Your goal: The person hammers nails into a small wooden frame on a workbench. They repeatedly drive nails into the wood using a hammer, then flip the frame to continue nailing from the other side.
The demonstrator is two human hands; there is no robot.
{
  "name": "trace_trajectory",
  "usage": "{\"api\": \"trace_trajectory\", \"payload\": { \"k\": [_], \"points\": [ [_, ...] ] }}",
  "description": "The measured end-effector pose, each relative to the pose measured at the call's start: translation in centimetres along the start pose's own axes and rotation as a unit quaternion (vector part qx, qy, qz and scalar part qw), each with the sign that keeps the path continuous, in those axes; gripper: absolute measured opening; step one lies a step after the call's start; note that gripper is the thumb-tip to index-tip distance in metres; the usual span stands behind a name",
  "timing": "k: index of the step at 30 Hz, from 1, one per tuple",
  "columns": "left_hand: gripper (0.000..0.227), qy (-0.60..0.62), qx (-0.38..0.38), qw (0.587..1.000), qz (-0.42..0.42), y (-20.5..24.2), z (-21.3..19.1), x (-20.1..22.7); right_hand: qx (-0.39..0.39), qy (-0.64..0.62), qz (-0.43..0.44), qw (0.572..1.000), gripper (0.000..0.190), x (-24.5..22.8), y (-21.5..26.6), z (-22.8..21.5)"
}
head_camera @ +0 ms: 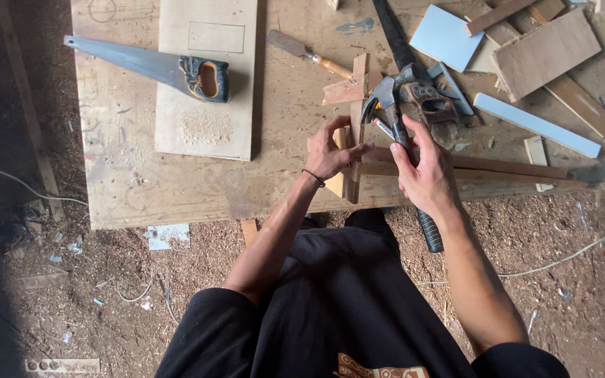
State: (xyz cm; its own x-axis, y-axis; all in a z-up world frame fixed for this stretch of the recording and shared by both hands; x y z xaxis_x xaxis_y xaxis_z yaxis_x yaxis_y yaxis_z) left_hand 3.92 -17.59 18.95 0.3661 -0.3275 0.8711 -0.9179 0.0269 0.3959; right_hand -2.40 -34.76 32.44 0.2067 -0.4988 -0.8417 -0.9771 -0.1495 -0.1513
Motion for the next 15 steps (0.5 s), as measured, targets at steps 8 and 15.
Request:
{"api": "trace_trajectory", "payload": {
  "k": [8,15],
  "points": [
    [0.07,0.143,-0.131,0.981,-0.004,-0.6,1.5,0.4,0.003,0.013,0.043,0.999,0.049,0.8,0.9,-0.5],
    [0.07,0.084,-0.092,0.992,0.001,-0.5,0.0,0.3,0.008,-0.014,0.051,0.999,0.05,0.6,1.0,-0.3]
  ]
}}
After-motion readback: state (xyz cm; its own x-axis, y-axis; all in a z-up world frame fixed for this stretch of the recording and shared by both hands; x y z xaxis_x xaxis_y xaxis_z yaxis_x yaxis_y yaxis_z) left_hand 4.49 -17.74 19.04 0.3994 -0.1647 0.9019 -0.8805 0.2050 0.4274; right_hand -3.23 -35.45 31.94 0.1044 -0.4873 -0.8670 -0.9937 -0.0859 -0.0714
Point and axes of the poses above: each hand's wrist, its own y-axis away from the middle knuckle, its own z-axis out of the palm, x = y × z, the point moved 6 cm from there along -y, towards the middle knuckle, and after that the axes turned 15 degrees about -z, right-handed, at the moved point
